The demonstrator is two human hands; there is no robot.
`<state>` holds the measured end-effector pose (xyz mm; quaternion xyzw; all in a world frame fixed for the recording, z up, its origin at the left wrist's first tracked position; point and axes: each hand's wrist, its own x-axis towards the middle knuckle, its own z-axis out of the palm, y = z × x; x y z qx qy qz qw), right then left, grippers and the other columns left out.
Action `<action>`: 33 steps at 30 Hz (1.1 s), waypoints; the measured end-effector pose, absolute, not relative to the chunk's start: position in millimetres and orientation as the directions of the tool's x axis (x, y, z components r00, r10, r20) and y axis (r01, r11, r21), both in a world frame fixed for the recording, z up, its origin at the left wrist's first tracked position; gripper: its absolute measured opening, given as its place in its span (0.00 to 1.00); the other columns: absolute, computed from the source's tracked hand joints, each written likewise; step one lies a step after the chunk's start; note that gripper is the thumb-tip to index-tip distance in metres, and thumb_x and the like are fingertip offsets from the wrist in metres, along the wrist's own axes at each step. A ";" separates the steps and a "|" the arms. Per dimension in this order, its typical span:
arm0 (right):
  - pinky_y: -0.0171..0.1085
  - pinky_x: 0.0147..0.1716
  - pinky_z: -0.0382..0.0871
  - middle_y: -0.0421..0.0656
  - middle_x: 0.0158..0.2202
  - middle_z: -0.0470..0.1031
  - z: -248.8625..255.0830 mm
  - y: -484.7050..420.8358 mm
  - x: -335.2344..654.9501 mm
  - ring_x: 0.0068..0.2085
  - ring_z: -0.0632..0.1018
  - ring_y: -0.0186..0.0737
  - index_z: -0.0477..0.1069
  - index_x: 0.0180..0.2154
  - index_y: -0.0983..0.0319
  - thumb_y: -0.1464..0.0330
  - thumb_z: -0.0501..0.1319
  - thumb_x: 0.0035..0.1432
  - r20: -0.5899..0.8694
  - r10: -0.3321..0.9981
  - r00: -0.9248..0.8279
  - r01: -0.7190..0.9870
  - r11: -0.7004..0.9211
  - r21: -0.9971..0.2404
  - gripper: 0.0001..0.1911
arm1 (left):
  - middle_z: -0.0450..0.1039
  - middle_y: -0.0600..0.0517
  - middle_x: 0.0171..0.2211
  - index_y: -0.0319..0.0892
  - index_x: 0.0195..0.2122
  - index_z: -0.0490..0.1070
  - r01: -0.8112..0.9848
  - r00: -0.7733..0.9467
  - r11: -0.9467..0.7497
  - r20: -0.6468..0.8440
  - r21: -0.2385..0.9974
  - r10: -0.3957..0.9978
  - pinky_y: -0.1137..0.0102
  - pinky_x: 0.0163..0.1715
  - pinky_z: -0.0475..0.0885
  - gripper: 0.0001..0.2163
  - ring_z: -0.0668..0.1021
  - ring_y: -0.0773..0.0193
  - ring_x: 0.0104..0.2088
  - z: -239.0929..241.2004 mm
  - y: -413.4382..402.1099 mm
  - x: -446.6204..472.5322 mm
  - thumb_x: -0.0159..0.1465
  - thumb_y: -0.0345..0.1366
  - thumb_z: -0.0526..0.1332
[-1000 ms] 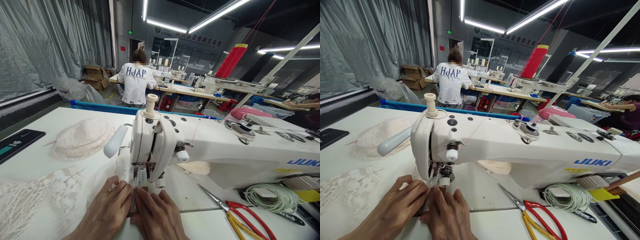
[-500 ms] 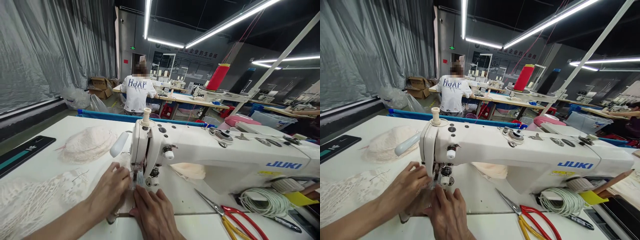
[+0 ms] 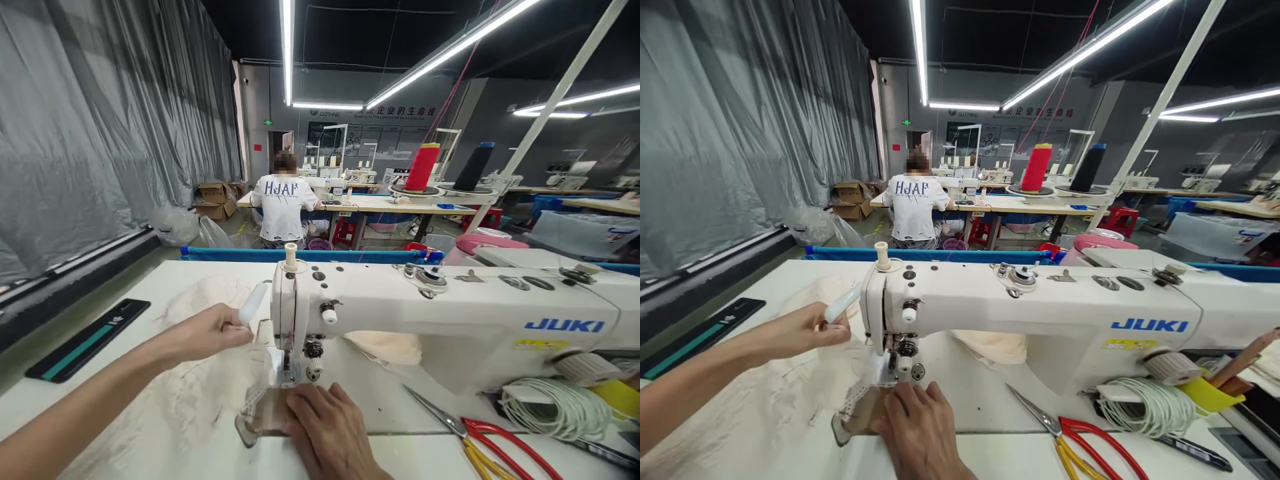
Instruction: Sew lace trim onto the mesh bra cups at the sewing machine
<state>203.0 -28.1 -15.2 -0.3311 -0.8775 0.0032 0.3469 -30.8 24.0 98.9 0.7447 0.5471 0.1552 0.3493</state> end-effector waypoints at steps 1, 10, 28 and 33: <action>0.37 0.27 0.56 0.43 0.32 0.72 -13.1 -30.5 202.6 0.28 0.71 0.38 0.64 0.36 0.62 0.67 0.51 0.63 0.620 0.587 -0.520 0.555 0.784 -0.277 0.07 | 0.63 0.56 0.21 0.40 0.26 0.70 0.690 0.362 -0.132 -0.181 0.712 0.915 0.73 0.24 0.59 0.15 0.66 0.67 0.24 111.2 12.3 -34.7 0.60 0.46 0.56; 0.38 0.46 0.63 0.46 0.48 0.64 64.0 -88.8 192.8 0.49 0.67 0.45 0.58 0.49 0.59 0.67 0.72 0.39 0.219 0.854 -0.473 0.238 0.362 -0.901 0.36 | 0.66 0.57 0.22 0.39 0.23 0.69 0.549 0.350 -0.024 -0.204 0.836 0.914 0.76 0.26 0.59 0.14 0.66 0.67 0.26 162.0 -74.6 -6.1 0.56 0.46 0.62; 0.31 0.32 0.60 0.39 0.30 0.66 15.6 -193.3 236.7 0.31 0.66 0.32 0.68 0.35 0.65 0.55 0.62 0.53 -0.035 0.646 -0.763 0.022 -0.028 -0.999 0.19 | 0.71 0.55 0.21 0.38 0.30 0.71 -0.045 0.450 0.536 -0.462 0.843 0.764 0.78 0.23 0.59 0.15 0.68 0.71 0.22 32.9 -209.0 19.6 0.52 0.45 0.69; 0.29 0.28 0.58 0.37 0.25 0.63 -8.2 -200.2 242.3 0.27 0.64 0.28 0.69 0.31 0.67 0.53 0.58 0.57 -0.121 0.537 -0.835 0.042 -0.158 -0.987 0.21 | 0.70 0.55 0.21 0.37 0.30 0.72 -0.057 0.457 0.632 -0.542 0.773 0.705 0.78 0.25 0.59 0.16 0.67 0.72 0.23 6.3 -227.0 18.7 0.50 0.45 0.70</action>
